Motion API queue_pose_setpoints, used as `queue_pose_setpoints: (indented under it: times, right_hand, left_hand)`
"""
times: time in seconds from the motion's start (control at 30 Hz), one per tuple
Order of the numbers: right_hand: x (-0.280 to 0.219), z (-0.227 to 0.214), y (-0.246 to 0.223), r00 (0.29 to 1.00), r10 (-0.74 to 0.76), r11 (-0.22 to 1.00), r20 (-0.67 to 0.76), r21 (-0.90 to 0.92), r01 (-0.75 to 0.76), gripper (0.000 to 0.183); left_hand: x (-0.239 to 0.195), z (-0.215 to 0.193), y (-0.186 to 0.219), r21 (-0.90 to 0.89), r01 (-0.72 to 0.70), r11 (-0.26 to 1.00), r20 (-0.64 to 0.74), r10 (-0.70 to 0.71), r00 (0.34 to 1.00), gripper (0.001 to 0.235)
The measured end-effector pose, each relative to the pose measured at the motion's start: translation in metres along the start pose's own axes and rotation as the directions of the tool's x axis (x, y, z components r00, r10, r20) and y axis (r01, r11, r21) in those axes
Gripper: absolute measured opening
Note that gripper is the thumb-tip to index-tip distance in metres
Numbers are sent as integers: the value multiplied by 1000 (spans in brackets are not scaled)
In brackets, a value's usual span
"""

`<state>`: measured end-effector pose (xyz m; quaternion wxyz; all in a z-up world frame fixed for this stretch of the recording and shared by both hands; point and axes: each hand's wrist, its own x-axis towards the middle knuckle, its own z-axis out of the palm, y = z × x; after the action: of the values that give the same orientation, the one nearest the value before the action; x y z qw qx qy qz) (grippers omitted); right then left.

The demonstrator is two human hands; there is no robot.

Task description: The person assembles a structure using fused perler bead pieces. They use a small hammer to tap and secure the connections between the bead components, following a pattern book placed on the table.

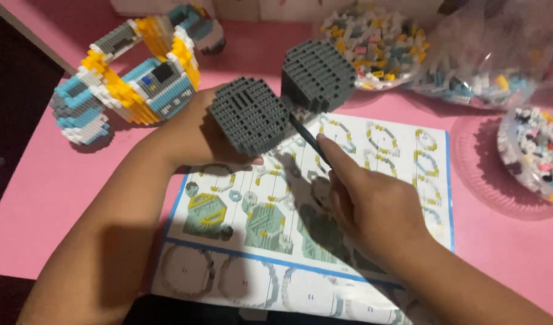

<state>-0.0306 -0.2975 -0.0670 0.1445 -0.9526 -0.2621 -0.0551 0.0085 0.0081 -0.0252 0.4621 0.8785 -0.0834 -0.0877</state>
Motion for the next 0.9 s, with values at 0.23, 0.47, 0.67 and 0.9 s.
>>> queue_pose_setpoints:
  times: [0.23,0.47,0.67,0.9]
  right_hand:
    - [9,-10,-12,953,178,984,244,-50,-171,79]
    - [6,-3,-6,985,100,995,141,7,-102,78]
    - [15,-8,-11,974,138,990,177,-2,-140,70]
    - [11,1,-7,966,121,991,228,-86,-104,62]
  left_hand:
    - [-4,0,-1,-127,-7,992,-2,7,1000,82]
    - [3,0,-11,-243,-120,962,37,133,990,105]
    - [6,0,-7,-143,-140,980,3,142,990,98]
    - [1,-2,1,-166,-54,985,29,59,998,98]
